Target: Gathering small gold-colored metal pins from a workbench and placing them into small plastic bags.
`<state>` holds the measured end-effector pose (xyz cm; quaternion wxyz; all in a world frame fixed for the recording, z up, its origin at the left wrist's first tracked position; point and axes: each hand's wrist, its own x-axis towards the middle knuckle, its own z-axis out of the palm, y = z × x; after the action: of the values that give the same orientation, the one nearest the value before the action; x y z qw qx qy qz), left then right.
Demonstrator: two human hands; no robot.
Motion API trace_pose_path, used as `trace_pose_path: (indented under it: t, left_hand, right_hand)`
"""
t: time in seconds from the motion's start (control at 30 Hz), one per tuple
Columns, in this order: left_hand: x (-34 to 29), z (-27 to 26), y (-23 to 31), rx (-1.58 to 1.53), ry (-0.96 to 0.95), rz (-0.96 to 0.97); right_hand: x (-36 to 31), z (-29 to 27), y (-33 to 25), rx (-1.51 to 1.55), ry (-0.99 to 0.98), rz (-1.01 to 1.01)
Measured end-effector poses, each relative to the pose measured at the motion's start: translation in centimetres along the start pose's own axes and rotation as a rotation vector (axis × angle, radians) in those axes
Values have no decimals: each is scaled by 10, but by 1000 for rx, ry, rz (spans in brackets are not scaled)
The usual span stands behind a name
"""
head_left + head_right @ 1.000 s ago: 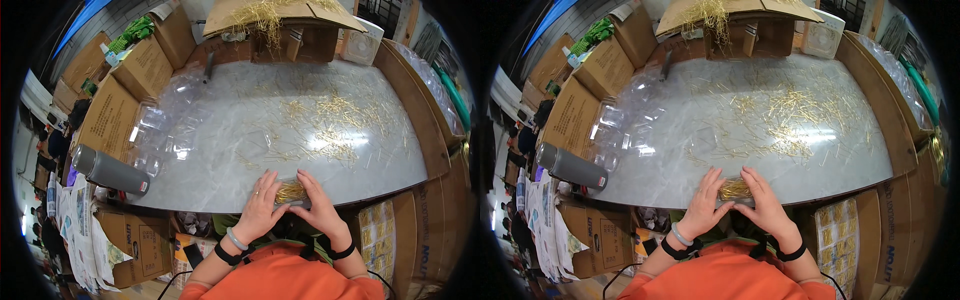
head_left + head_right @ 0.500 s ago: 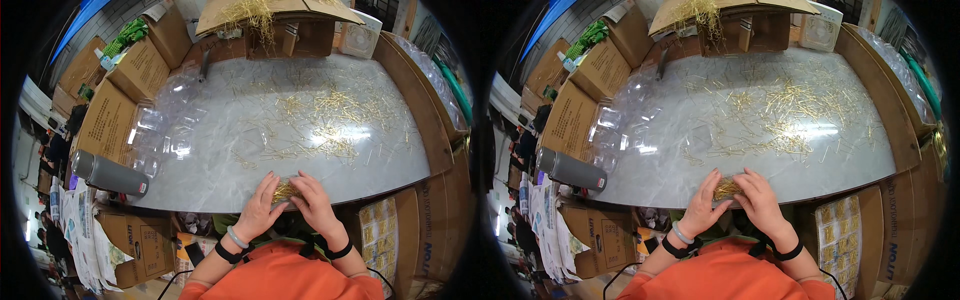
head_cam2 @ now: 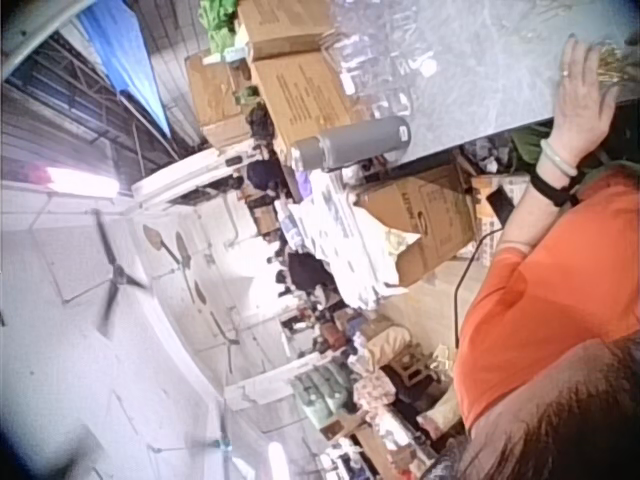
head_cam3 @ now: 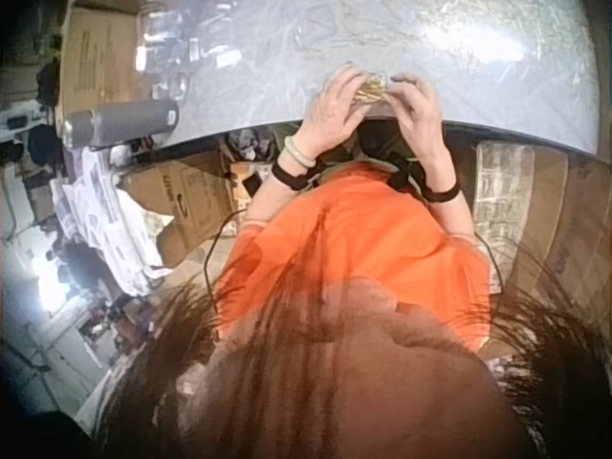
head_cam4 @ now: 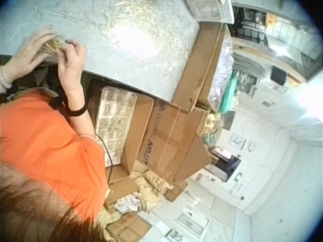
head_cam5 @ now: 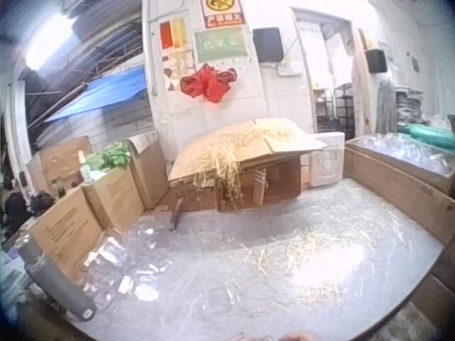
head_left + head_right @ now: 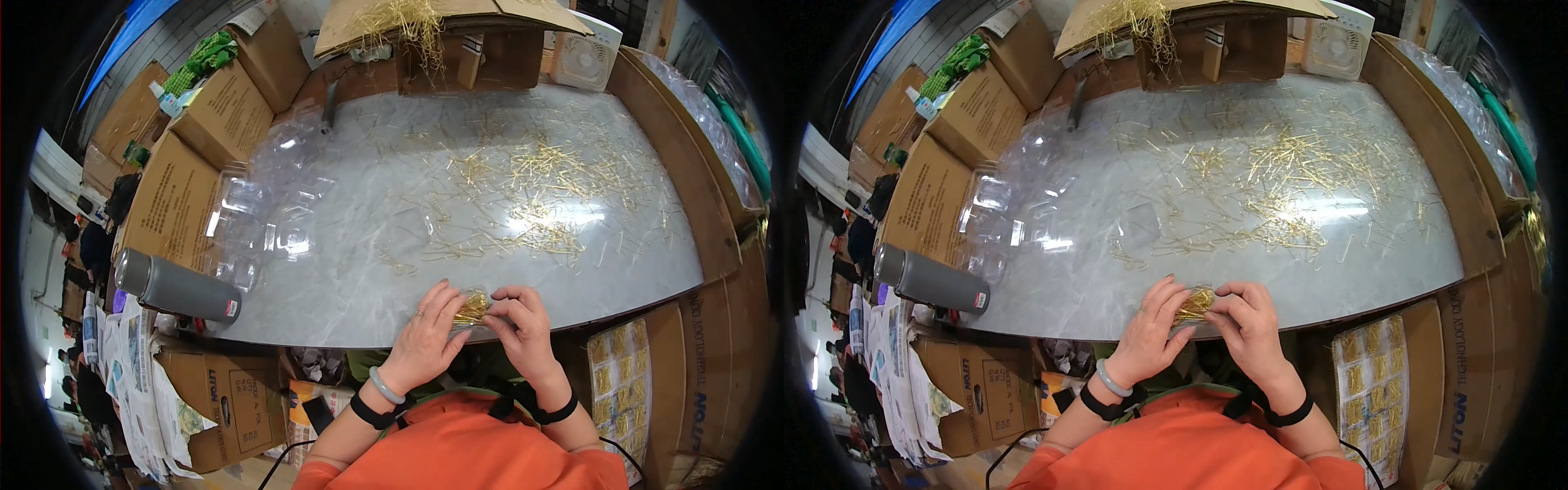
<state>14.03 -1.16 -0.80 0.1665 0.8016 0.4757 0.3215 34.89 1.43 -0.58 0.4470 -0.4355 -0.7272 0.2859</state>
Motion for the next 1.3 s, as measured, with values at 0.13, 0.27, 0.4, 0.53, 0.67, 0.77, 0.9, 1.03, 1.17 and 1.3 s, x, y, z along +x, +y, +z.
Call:
trace_pose_path:
  t: [0.13,0.27,0.4,0.53,0.67,0.77,0.9,1.03,1.17,1.3]
  left_hand:
    - [-3,3,0,16,27,-3]
    - [-4,10,0,143,22,0]
    - [-6,14,-1,229,39,26]
    - [-7,15,-2,234,37,40]
    - [-8,11,-1,140,93,42]
    - [-9,11,-3,91,117,29]
    - [-10,12,-5,31,137,13]
    - [-9,8,-4,10,127,2]
    - [-7,8,-5,33,128,34]
    - [-6,8,-5,49,111,41]
  right_hand:
    - [5,4,0,-105,-13,-19]
    - [-1,11,-11,-378,-82,-170]
    - [-7,14,-13,-489,-208,-215]
    - [-9,14,-6,-291,-150,-176]
    - [-15,17,0,-33,-31,72]
    - [-8,13,-10,-56,43,44]
    - [-1,19,-8,-144,84,-108]
    - [-1,14,-5,-167,95,-135]
    - [6,16,-5,-235,109,-190]
    - [0,19,-13,-246,189,-141]
